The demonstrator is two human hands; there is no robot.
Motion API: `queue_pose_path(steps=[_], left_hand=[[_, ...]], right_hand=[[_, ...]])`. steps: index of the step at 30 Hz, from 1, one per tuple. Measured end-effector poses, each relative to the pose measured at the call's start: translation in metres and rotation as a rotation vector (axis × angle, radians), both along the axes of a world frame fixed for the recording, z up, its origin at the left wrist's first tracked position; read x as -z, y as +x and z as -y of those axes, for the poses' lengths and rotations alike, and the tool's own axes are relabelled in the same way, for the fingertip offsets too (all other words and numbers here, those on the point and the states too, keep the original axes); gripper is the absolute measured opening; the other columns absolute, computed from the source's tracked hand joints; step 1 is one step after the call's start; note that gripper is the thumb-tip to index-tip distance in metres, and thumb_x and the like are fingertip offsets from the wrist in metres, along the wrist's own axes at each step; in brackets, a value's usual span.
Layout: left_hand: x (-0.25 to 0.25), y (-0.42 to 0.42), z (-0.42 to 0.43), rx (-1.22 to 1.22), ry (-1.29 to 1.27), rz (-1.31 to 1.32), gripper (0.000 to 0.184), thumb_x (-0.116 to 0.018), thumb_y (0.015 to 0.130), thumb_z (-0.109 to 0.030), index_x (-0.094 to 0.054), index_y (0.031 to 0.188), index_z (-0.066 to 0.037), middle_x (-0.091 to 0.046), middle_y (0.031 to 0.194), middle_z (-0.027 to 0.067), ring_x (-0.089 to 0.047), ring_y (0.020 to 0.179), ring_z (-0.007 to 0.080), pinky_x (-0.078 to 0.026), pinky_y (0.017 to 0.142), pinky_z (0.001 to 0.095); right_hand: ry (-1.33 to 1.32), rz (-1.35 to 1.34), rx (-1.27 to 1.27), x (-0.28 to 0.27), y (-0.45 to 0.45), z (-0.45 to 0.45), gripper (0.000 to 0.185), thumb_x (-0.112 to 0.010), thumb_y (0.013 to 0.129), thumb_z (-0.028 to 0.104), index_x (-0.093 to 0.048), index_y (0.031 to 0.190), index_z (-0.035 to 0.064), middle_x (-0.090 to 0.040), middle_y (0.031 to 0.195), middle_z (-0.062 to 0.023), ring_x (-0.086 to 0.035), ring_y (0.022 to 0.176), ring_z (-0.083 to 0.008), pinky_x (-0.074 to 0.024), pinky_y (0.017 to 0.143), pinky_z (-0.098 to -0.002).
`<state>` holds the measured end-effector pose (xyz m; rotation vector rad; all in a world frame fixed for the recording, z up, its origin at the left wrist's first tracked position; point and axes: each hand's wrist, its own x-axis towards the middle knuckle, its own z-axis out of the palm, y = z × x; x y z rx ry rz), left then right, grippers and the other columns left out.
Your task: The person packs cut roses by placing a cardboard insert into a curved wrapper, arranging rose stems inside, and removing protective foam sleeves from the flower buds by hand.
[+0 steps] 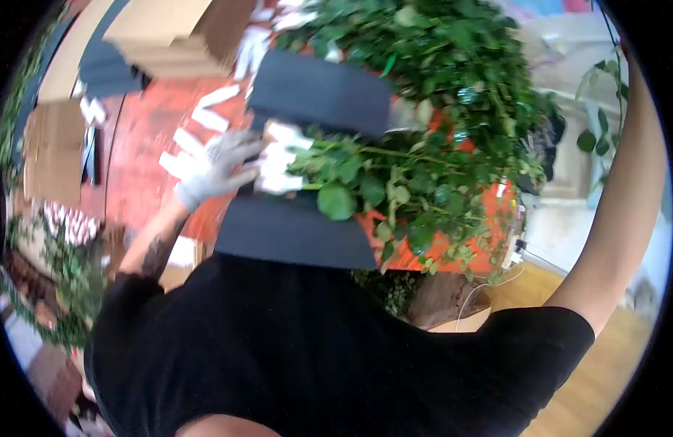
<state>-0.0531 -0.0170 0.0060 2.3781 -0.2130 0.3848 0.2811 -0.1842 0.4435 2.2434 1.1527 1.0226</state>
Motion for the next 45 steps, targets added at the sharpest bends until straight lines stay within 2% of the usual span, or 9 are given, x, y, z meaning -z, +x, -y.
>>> queue_pose_path(steps=[2, 5, 8, 9, 11, 16, 18, 30, 45], left_hand=[[-0.010, -0.003, 0.003, -0.113, 0.018, 0.050, 0.033, -0.065, 0.077, -0.025, -0.063, 0.104, -0.007, -0.058, 0.106, 0.0147, -0.056, 0.098, 0.0337, -0.045, 0.084, 0.0429], [-0.018, -0.018, -0.003, -0.216, 0.002, -0.108, 0.032, -0.065, 0.077, -0.026, -0.065, 0.105, -0.010, -0.060, 0.104, 0.0115, -0.057, 0.096, 0.0307, -0.045, 0.083, 0.0404], [-0.013, -0.016, -0.006, -0.064, -0.018, -0.095, 0.036, -0.068, 0.076, -0.026, -0.064, 0.108, -0.010, -0.060, 0.103, 0.0086, -0.057, 0.094, 0.0293, -0.044, 0.081, 0.0392], [-0.008, -0.010, -0.003, -0.020, 0.007, -0.051, 0.035, -0.068, 0.076, -0.025, -0.065, 0.107, -0.010, -0.060, 0.103, 0.0075, -0.057, 0.094, 0.0289, -0.044, 0.080, 0.0386], [-0.001, 0.003, 0.001, 0.044, 0.027, 0.016, 0.034, -0.069, 0.073, -0.023, -0.066, 0.105, -0.010, -0.061, 0.101, 0.0048, -0.057, 0.093, 0.0271, -0.045, 0.079, 0.0372], [0.012, 0.025, -0.004, 0.196, 0.047, -0.006, 0.029, -0.070, 0.072, -0.023, -0.070, 0.098, -0.011, -0.061, 0.100, 0.0039, -0.057, 0.092, 0.0252, -0.046, 0.080, 0.0378], [0.015, 0.029, -0.004, 0.218, 0.014, 0.052, 0.027, -0.070, 0.072, -0.022, -0.071, 0.097, -0.013, -0.061, 0.100, 0.0035, -0.057, 0.092, 0.0253, -0.046, 0.080, 0.0385], [-0.014, -0.012, -0.001, 0.131, 0.049, -0.467, 0.027, -0.064, 0.081, -0.032, -0.065, 0.100, -0.013, -0.059, 0.082, 0.0065, -0.062, 0.080, 0.0270, -0.048, 0.069, 0.0381], [0.003, -0.021, -0.024, 0.307, -0.036, -0.323, 0.010, -0.066, 0.081, -0.013, -0.065, 0.085, -0.004, -0.060, 0.078, 0.0114, -0.060, 0.073, 0.0293, -0.049, 0.066, 0.0367]], right_hand=[[-0.166, 0.149, 0.085, 0.057, 0.002, -0.023, 0.050, -0.059, 0.081, 0.049, -0.061, 0.111, 0.0089, -0.068, 0.099, -0.0124, -0.067, 0.088, -0.0268, -0.0526, 0.077, -0.0412], [-0.022, -0.571, -0.706, 0.170, -0.089, 0.003, 0.039, -0.067, 0.075, 0.023, -0.062, 0.113, 0.0141, -0.066, 0.099, -0.0092, -0.064, 0.091, -0.0255, -0.0505, 0.080, -0.0361], [-0.843, -1.074, -0.199, 0.256, -0.192, 0.005, 0.037, -0.065, 0.077, 0.027, -0.060, 0.110, 0.0121, -0.063, 0.101, -0.0065, -0.062, 0.093, -0.0239, -0.0467, 0.084, -0.0375], [-0.694, -1.008, -0.434, 0.304, -0.194, 0.033, 0.033, -0.063, 0.077, 0.030, -0.056, 0.102, 0.0092, -0.061, 0.085, -0.0071, -0.062, 0.080, -0.0236, -0.0486, 0.064, -0.0370], [-0.609, -1.116, -0.317, 0.353, -0.201, 0.044, 0.034, -0.060, 0.080, 0.031, -0.054, 0.104, 0.0062, -0.062, 0.087, -0.0089, -0.063, 0.085, -0.0250, -0.0483, 0.069, -0.0395], [-0.512, -1.204, -0.332, 0.369, -0.205, 0.044, 0.031, -0.061, 0.078, 0.025, -0.054, 0.102, 0.0063, -0.064, 0.089, -0.0097, -0.062, 0.087, -0.0272, -0.0477, 0.071, -0.0411], [-0.368, -1.638, -0.213, 0.364, -0.198, 0.035, 0.028, -0.060, 0.077, 0.021, -0.053, 0.100, 0.0076, -0.064, 0.089, -0.0093, -0.061, 0.087, -0.0294, -0.0477, 0.075, -0.0416], [-0.408, -1.514, -0.217, 0.400, -0.203, 0.041, 0.034, -0.059, 0.078, 0.022, -0.053, 0.108, 0.0076, -0.062, 0.096, -0.0187, -0.060, 0.094, -0.0336, -0.0473, 0.080, -0.0447], [-0.211, -1.615, -0.251, 0.414, -0.202, 0.051, 0.036, -0.060, 0.078, 0.015, -0.051, 0.112, 0.0091, -0.061, 0.100, -0.0179, -0.057, 0.099, -0.0348, -0.0469, 0.085, -0.0439]])
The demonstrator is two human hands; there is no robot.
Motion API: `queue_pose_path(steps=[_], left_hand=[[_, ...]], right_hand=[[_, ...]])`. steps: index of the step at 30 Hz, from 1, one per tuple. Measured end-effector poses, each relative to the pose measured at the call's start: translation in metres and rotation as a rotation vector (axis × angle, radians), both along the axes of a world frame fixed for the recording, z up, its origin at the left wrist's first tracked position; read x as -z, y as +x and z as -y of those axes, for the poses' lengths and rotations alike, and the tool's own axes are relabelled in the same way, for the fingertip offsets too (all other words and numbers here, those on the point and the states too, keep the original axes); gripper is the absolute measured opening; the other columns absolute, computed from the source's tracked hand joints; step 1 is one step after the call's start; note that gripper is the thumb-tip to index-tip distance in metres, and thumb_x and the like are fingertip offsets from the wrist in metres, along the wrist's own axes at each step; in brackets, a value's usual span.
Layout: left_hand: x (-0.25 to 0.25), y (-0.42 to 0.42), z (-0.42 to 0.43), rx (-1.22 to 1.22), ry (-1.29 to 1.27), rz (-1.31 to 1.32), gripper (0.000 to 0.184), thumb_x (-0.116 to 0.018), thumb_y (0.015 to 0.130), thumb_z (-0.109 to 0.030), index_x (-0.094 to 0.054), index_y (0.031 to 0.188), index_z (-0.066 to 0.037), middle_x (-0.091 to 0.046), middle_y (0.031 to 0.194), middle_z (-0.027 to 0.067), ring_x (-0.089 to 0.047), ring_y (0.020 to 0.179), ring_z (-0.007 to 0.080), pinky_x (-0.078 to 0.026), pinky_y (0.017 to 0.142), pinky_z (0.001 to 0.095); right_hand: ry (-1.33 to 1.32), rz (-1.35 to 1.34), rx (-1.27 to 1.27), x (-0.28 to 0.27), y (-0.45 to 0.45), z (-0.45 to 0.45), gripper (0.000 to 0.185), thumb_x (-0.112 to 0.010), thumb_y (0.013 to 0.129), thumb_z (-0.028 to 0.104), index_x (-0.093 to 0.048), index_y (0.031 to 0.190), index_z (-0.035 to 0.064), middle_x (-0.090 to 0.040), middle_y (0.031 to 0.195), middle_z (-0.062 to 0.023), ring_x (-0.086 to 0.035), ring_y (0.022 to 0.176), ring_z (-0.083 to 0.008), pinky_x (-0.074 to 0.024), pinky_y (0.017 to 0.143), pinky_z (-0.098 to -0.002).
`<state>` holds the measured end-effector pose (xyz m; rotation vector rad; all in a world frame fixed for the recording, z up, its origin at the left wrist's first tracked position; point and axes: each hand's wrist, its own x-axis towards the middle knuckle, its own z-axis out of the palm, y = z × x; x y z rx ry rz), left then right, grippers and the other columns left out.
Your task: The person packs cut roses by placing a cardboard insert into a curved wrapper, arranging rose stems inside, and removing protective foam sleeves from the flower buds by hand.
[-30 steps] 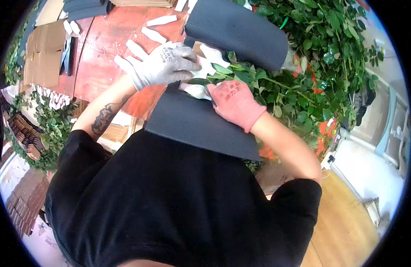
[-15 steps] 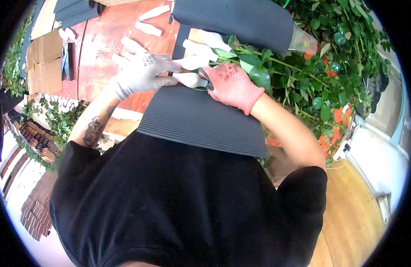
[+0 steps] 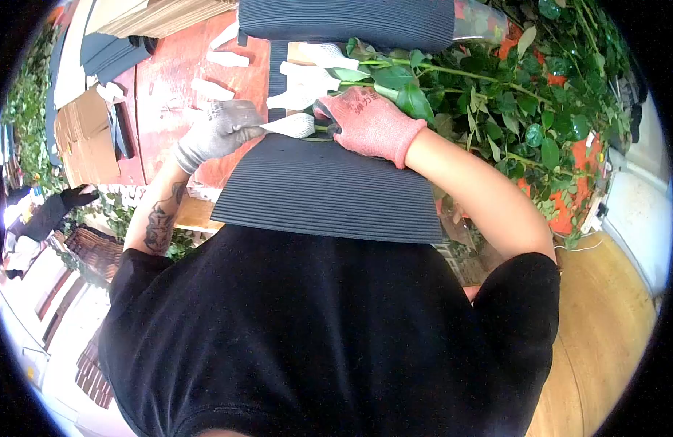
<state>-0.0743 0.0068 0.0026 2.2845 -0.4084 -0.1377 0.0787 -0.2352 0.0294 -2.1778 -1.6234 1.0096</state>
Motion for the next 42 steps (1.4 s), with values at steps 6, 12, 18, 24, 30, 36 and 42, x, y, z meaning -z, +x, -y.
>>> queue_pose_path(steps=[6, 12, 18, 24, 30, 36, 42], left_hand=[[-0.007, -0.023, -0.055, -0.262, 0.290, -0.157, 0.018, -0.063, 0.079, -0.010, -0.066, 0.096, -0.004, -0.066, 0.095, 0.0106, -0.063, 0.088, 0.0292, -0.050, 0.077, 0.0360], [-0.071, 0.023, 0.018, 0.061, -0.230, -0.164, 0.027, -0.058, 0.086, -0.017, -0.064, 0.110, -0.005, -0.066, 0.107, 0.0121, -0.063, 0.097, 0.0271, -0.049, 0.085, 0.0341], [-0.042, 0.022, 0.032, 0.118, -0.163, -0.274, 0.036, -0.051, 0.093, -0.034, -0.061, 0.114, -0.007, -0.062, 0.114, 0.0112, -0.060, 0.104, 0.0271, -0.047, 0.090, 0.0372], [-0.041, 0.017, 0.032, 0.061, -0.181, -0.325, 0.035, -0.051, 0.094, -0.033, -0.062, 0.115, -0.006, -0.061, 0.117, 0.0126, -0.058, 0.109, 0.0277, -0.045, 0.095, 0.0358], [-0.037, 0.016, 0.031, 0.076, -0.203, -0.288, 0.036, -0.050, 0.094, -0.032, -0.062, 0.115, -0.005, -0.062, 0.116, 0.0140, -0.058, 0.108, 0.0281, -0.046, 0.093, 0.0369], [-0.032, 0.016, 0.031, 0.106, -0.197, -0.309, 0.035, -0.050, 0.095, -0.029, -0.061, 0.116, -0.003, -0.062, 0.115, 0.0155, -0.059, 0.108, 0.0287, -0.046, 0.093, 0.0369], [-0.050, 0.024, 0.031, 0.081, -0.153, -0.278, 0.030, -0.057, 0.090, -0.021, -0.062, 0.112, -0.002, -0.062, 0.116, 0.0144, -0.058, 0.111, 0.0257, -0.045, 0.094, 0.0343]], right_hand=[[-0.022, -0.031, 0.019, -0.003, -0.001, 0.002, 0.037, -0.061, 0.077, 0.016, -0.051, 0.113, 0.0088, -0.060, 0.101, -0.0182, -0.058, 0.099, -0.0346, -0.0478, 0.084, -0.0428], [-0.012, 0.145, -0.096, -0.006, -0.001, 0.001, 0.040, -0.060, 0.079, 0.022, -0.052, 0.116, 0.0093, -0.062, 0.097, -0.0156, -0.061, 0.094, -0.0311, -0.0495, 0.080, -0.0416], [0.309, 0.482, 0.013, -0.024, 0.017, 0.010, 0.031, -0.060, 0.078, 0.024, -0.058, 0.106, 0.0090, -0.063, 0.091, -0.0099, -0.064, 0.079, -0.0261, -0.0514, 0.067, -0.0371], [0.314, 0.394, 0.095, -0.031, 0.019, 0.006, 0.024, -0.060, 0.078, 0.019, -0.060, 0.101, 0.0092, -0.063, 0.088, -0.0103, -0.064, 0.075, -0.0270, -0.0507, 0.065, -0.0377], [0.194, 0.454, -0.046, -0.014, 0.005, 0.002, 0.026, -0.058, 0.078, 0.020, -0.057, 0.101, 0.0077, -0.062, 0.083, -0.0112, -0.064, 0.070, -0.0287, -0.0505, 0.060, -0.0381], [-0.011, 0.468, -0.187, -0.028, 0.003, -0.001, 0.042, -0.063, 0.077, 0.025, -0.057, 0.113, 0.0058, -0.062, 0.095, -0.0103, -0.063, 0.080, -0.0279, -0.0494, 0.067, -0.0391], [-0.024, 0.444, -0.168, -0.020, -0.002, -0.014, 0.044, -0.062, 0.078, 0.025, -0.053, 0.116, 0.0041, -0.061, 0.089, -0.0109, -0.063, 0.078, -0.0274, -0.0491, 0.065, -0.0391]])
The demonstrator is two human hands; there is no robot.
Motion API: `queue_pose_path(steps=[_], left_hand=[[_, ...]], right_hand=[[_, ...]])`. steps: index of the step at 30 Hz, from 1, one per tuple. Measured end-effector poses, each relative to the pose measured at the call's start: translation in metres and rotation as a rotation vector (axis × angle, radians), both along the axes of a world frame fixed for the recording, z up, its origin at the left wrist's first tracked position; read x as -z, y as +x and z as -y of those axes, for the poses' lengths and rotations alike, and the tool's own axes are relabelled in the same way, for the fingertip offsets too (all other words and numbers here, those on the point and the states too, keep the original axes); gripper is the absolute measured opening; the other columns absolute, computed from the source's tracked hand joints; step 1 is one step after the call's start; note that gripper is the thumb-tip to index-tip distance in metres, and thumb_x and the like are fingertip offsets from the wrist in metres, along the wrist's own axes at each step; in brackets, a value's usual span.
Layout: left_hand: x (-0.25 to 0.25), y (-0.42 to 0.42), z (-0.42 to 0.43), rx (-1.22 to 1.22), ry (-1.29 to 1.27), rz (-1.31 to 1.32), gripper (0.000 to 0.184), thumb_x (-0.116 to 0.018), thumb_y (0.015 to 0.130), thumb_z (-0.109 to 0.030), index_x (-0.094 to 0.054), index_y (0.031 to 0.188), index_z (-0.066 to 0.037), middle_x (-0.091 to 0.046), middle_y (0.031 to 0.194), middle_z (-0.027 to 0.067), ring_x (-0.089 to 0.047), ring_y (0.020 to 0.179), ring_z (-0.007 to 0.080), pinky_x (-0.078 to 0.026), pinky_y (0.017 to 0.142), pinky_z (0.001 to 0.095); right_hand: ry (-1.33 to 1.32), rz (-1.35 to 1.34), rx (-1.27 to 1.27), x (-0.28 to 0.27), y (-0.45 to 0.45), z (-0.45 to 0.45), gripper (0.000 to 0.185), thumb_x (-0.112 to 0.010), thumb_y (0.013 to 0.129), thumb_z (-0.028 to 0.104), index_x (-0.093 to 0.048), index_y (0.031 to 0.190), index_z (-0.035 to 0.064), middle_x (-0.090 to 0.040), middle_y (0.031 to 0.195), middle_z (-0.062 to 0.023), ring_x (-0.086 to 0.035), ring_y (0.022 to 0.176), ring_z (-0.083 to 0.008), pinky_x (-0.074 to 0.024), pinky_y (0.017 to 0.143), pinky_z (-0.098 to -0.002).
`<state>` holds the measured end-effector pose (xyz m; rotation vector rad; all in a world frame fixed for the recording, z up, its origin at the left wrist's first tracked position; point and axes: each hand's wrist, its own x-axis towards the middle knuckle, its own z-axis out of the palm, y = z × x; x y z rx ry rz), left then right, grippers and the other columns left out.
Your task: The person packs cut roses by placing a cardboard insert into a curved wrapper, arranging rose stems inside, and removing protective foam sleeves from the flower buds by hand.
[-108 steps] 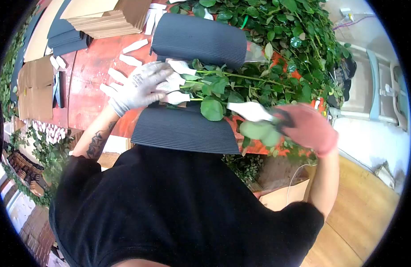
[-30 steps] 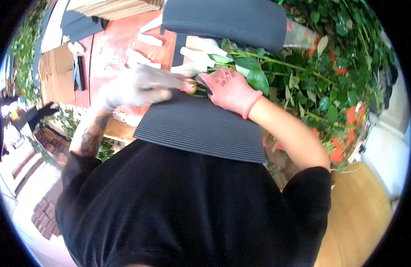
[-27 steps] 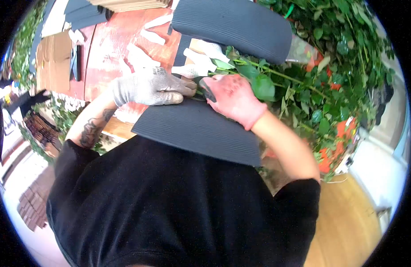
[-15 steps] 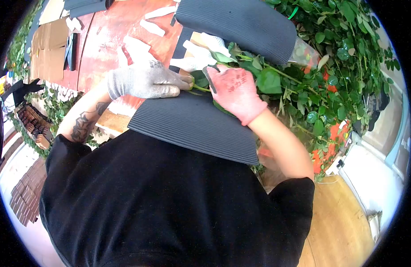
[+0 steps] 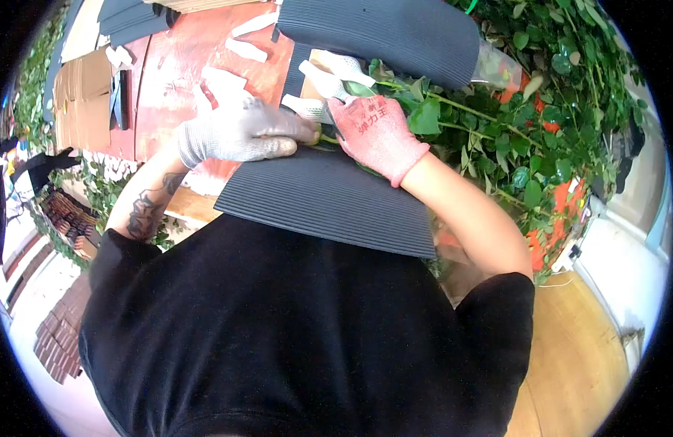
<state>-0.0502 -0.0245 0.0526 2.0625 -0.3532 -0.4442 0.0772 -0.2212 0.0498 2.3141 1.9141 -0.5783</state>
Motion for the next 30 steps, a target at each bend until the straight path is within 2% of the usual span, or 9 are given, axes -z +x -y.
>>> queue_pose_path(steps=[3, 6, 10, 17, 20, 25, 27, 29, 30], left_hand=[[0.017, 0.001, -0.006, -0.228, 0.068, 0.143, 0.024, -0.063, 0.083, -0.016, -0.064, 0.104, -0.005, -0.065, 0.103, 0.0101, -0.062, 0.098, 0.0232, -0.049, 0.085, 0.0315], [0.041, -0.001, -0.002, -0.314, 0.437, 0.372, 0.024, -0.066, 0.080, -0.015, -0.064, 0.104, -0.007, -0.063, 0.090, 0.0074, -0.063, 0.082, 0.0251, -0.049, 0.072, 0.0340], [0.056, -0.001, -0.005, -0.325, 0.381, 0.430, 0.015, -0.067, 0.080, -0.016, -0.065, 0.091, -0.007, -0.064, 0.086, 0.0045, -0.063, 0.077, 0.0235, -0.049, 0.068, 0.0326], [0.052, -0.012, -0.019, -0.330, 0.286, 0.394, 0.012, -0.067, 0.079, -0.013, -0.065, 0.089, -0.008, -0.061, 0.077, 0.0065, -0.061, 0.071, 0.0237, -0.047, 0.062, 0.0328], [0.033, -0.019, -0.026, -0.357, 0.411, 0.157, 0.009, -0.064, 0.079, -0.013, -0.064, 0.086, -0.008, -0.062, 0.082, 0.0099, -0.062, 0.073, 0.0288, -0.049, 0.067, 0.0350], [0.029, -0.038, -0.068, -0.552, 0.615, 0.144, 0.016, -0.062, 0.080, -0.012, -0.066, 0.095, -0.008, -0.065, 0.099, 0.0098, -0.064, 0.085, 0.0280, -0.051, 0.074, 0.0365], [0.003, -0.031, -0.041, -0.517, 0.324, 0.034, 0.026, -0.062, 0.081, -0.013, -0.065, 0.107, -0.009, -0.063, 0.113, 0.0107, -0.063, 0.095, 0.0272, -0.051, 0.078, 0.0374], [-0.003, -0.014, -0.006, -0.237, 0.253, 0.326, 0.030, -0.062, 0.083, -0.019, -0.063, 0.112, -0.010, -0.061, 0.119, 0.0092, -0.062, 0.099, 0.0262, -0.051, 0.079, 0.0369], [-0.013, -0.002, 0.007, -0.185, 0.267, 0.187, 0.029, -0.061, 0.084, -0.022, -0.064, 0.111, -0.010, -0.062, 0.117, 0.0081, -0.062, 0.097, 0.0265, -0.051, 0.079, 0.0363]], right_hand=[[-0.038, 0.024, 0.012, 0.008, 0.001, 0.000, 0.040, -0.059, 0.079, 0.023, -0.053, 0.114, 0.0043, -0.061, 0.085, -0.0105, -0.063, 0.076, -0.0271, -0.0490, 0.062, -0.0393], [0.020, 0.028, -0.018, 0.010, 0.000, 0.002, 0.037, -0.058, 0.078, 0.019, -0.054, 0.112, 0.0049, -0.062, 0.082, -0.0109, -0.063, 0.075, -0.0275, -0.0489, 0.061, -0.0391], [0.032, 0.038, 0.001, 0.016, 0.002, 0.001, 0.037, -0.057, 0.077, 0.016, -0.054, 0.112, 0.0044, -0.062, 0.081, -0.0115, -0.063, 0.075, -0.0282, -0.0491, 0.062, -0.0395], [0.100, 0.071, 0.048, 0.028, 0.000, 0.006, 0.045, -0.057, 0.078, 0.017, -0.053, 0.122, 0.0070, -0.062, 0.082, -0.0086, -0.063, 0.075, -0.0255, -0.0484, 0.063, -0.0367], [-0.031, 0.013, 0.061, 0.019, 0.001, -0.001, 0.051, -0.056, 0.079, 0.016, -0.050, 0.129, 0.0102, -0.062, 0.085, -0.0098, -0.062, 0.076, -0.0261, -0.0483, 0.065, -0.0382], [0.047, 0.019, 0.047, 0.024, 0.000, 0.003, 0.048, -0.055, 0.077, 0.015, -0.053, 0.125, 0.0103, -0.061, 0.080, -0.0091, -0.061, 0.075, -0.0255, -0.0470, 0.062, -0.0380], [0.078, 0.043, -0.013, 0.028, -0.001, 0.004, 0.048, -0.055, 0.077, 0.014, -0.053, 0.124, 0.0107, -0.061, 0.078, -0.0086, -0.061, 0.075, -0.0251, -0.0464, 0.061, -0.0377], [0.149, 0.025, -0.004, 0.031, 0.000, 0.007, 0.046, -0.055, 0.077, 0.015, -0.054, 0.123, 0.0115, -0.061, 0.078, -0.0084, -0.061, 0.074, -0.0245, -0.0456, 0.060, -0.0373], [0.126, 0.059, -0.037, 0.031, 0.002, 0.008, 0.047, -0.057, 0.076, 0.018, -0.054, 0.123, 0.0119, -0.062, 0.080, -0.0086, -0.061, 0.074, -0.0242, -0.0455, 0.060, -0.0366]])
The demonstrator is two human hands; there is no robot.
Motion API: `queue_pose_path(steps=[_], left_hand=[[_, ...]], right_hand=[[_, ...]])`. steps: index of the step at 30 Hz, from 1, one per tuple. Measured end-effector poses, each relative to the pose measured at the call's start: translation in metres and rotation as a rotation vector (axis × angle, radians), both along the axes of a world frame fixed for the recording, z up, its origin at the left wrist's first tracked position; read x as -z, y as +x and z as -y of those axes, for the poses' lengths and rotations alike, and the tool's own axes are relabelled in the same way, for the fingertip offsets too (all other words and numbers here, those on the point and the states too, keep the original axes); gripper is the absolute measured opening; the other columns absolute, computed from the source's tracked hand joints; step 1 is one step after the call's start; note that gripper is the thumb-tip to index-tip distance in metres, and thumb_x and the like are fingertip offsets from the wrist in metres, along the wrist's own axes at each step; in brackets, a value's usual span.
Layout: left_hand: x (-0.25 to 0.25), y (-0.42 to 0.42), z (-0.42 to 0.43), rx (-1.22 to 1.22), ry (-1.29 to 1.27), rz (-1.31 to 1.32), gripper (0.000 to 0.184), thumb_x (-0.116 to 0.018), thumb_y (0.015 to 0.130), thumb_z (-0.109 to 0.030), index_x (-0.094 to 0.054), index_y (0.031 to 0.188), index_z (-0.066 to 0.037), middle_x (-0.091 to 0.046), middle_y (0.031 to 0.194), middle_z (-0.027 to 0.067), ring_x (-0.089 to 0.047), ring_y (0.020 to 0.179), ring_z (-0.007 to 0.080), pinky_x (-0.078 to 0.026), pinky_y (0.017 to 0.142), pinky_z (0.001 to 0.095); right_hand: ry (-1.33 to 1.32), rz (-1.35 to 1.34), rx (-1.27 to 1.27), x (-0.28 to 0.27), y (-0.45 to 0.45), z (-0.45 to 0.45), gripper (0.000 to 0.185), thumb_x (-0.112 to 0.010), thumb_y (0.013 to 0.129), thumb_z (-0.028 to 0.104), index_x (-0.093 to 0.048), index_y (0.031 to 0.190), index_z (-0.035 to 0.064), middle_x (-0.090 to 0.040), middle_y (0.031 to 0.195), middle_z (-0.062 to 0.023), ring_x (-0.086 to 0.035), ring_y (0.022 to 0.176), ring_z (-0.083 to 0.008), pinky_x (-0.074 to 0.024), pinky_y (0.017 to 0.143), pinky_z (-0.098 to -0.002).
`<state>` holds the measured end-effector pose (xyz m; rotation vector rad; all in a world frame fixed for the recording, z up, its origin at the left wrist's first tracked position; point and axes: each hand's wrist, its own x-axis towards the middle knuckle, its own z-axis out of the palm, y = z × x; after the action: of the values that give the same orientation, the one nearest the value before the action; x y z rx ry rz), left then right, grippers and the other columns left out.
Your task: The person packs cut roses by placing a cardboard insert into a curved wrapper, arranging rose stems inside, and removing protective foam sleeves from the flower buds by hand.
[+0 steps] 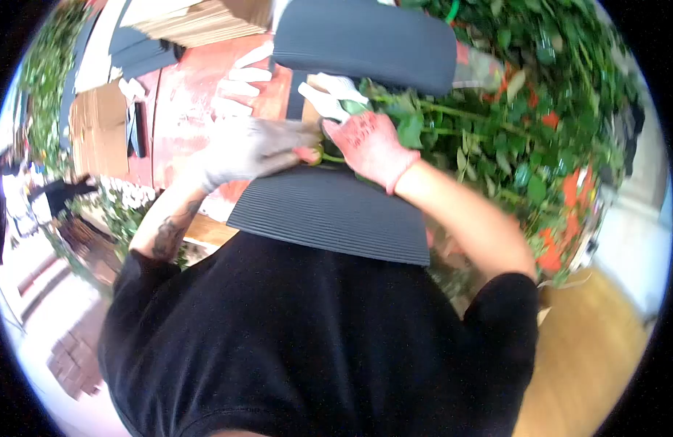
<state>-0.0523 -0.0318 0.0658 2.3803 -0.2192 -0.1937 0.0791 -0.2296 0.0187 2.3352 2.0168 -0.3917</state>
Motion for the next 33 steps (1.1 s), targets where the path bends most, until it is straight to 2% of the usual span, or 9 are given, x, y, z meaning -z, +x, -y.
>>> queue_pose_path(steps=[1, 4, 5, 12, 20, 26, 28, 31, 33], left_hand=[[-0.009, 0.006, 0.007, 0.028, -0.007, -0.145, 0.029, -0.061, 0.085, -0.025, -0.064, 0.110, -0.010, -0.063, 0.116, 0.0070, -0.063, 0.096, 0.0268, -0.051, 0.079, 0.0358], [0.015, 0.004, 0.000, 0.000, -0.107, -0.002, 0.025, -0.059, 0.086, -0.029, -0.068, 0.101, -0.012, -0.066, 0.103, 0.0058, -0.064, 0.089, 0.0283, -0.051, 0.073, 0.0366], [0.014, 0.001, 0.000, 0.060, -0.065, -0.060, 0.024, -0.058, 0.086, -0.030, -0.069, 0.098, -0.012, -0.067, 0.099, 0.0061, -0.064, 0.086, 0.0286, -0.051, 0.071, 0.0374], [0.033, -0.004, 0.000, -0.002, -0.017, 0.056, 0.024, -0.057, 0.086, -0.034, -0.070, 0.093, -0.015, -0.068, 0.086, 0.0083, -0.065, 0.080, 0.0283, -0.051, 0.067, 0.0386], [0.038, -0.006, 0.003, 0.003, -0.050, 0.111, 0.023, -0.058, 0.086, -0.033, -0.070, 0.091, -0.015, -0.069, 0.088, 0.0060, -0.065, 0.080, 0.0271, -0.052, 0.067, 0.0374], [0.031, 0.000, -0.006, 0.057, -0.101, 0.124, 0.020, -0.059, 0.086, -0.028, -0.068, 0.098, -0.015, -0.067, 0.100, 0.0043, -0.064, 0.092, 0.0255, -0.051, 0.074, 0.0348], [0.043, 0.007, -0.012, -0.283, -0.033, 0.307, 0.020, -0.058, 0.086, -0.025, -0.066, 0.101, -0.013, -0.064, 0.102, 0.0060, -0.062, 0.094, 0.0269, -0.049, 0.078, 0.0356], [0.042, 0.010, -0.009, -0.251, 0.203, 0.131, 0.018, -0.056, 0.087, -0.022, -0.064, 0.099, -0.011, -0.062, 0.097, 0.0080, -0.062, 0.091, 0.0285, -0.048, 0.080, 0.0381], [0.043, 0.011, -0.012, -0.270, 0.126, 0.104, 0.017, -0.055, 0.088, -0.021, -0.064, 0.098, -0.010, -0.061, 0.093, 0.0082, -0.061, 0.090, 0.0293, -0.047, 0.080, 0.0399]], right_hand=[[-0.037, -0.012, 0.001, -0.009, 0.001, -0.001, 0.044, -0.061, 0.076, 0.022, -0.056, 0.119, 0.0127, -0.062, 0.082, -0.0081, -0.062, 0.077, -0.0247, -0.0472, 0.063, -0.0382], [0.166, -0.131, 0.118, -0.031, 0.007, 0.000, 0.026, -0.063, 0.077, 0.026, -0.058, 0.097, 0.0099, -0.061, 0.081, -0.0107, -0.064, 0.073, -0.0261, -0.0495, 0.060, -0.0377], [0.165, 0.010, 0.191, -0.037, 0.006, -0.002, 0.025, -0.063, 0.078, 0.027, -0.057, 0.095, 0.0094, -0.060, 0.085, -0.0108, -0.064, 0.073, -0.0260, -0.0500, 0.060, -0.0379], [0.072, -0.014, 0.106, -0.019, 0.008, -0.009, 0.048, -0.068, 0.074, 0.028, -0.056, 0.113, 0.0031, -0.061, 0.106, -0.0131, -0.064, 0.086, -0.0272, -0.0510, 0.073, -0.0375], [0.208, -0.211, 0.180, -0.001, 0.020, -0.015, 0.040, -0.066, 0.073, 0.020, -0.057, 0.110, 0.0080, -0.062, 0.103, -0.0113, -0.064, 0.084, -0.0289, -0.0512, 0.073, -0.0367], [0.223, -0.054, 0.139, 0.009, 0.010, -0.008, 0.043, -0.064, 0.072, 0.015, -0.057, 0.114, 0.0094, -0.060, 0.109, -0.0134, -0.063, 0.087, -0.0282, -0.0515, 0.074, -0.0372], [0.183, -0.018, 0.163, 0.005, 0.008, -0.010, 0.042, -0.064, 0.072, 0.014, -0.058, 0.113, 0.0094, -0.059, 0.111, -0.0131, -0.063, 0.088, -0.0278, -0.0516, 0.074, -0.0371], [0.085, 0.017, 0.166, -0.002, 0.006, -0.015, 0.042, -0.064, 0.073, 0.015, -0.059, 0.114, 0.0095, -0.060, 0.110, -0.0132, -0.063, 0.088, -0.0274, -0.0518, 0.075, -0.0370], [0.093, -0.027, 0.210, 0.001, 0.008, -0.015, 0.042, -0.064, 0.074, 0.016, -0.059, 0.115, 0.0097, -0.061, 0.108, -0.0141, -0.064, 0.089, -0.0279, -0.0518, 0.076, -0.0367]])
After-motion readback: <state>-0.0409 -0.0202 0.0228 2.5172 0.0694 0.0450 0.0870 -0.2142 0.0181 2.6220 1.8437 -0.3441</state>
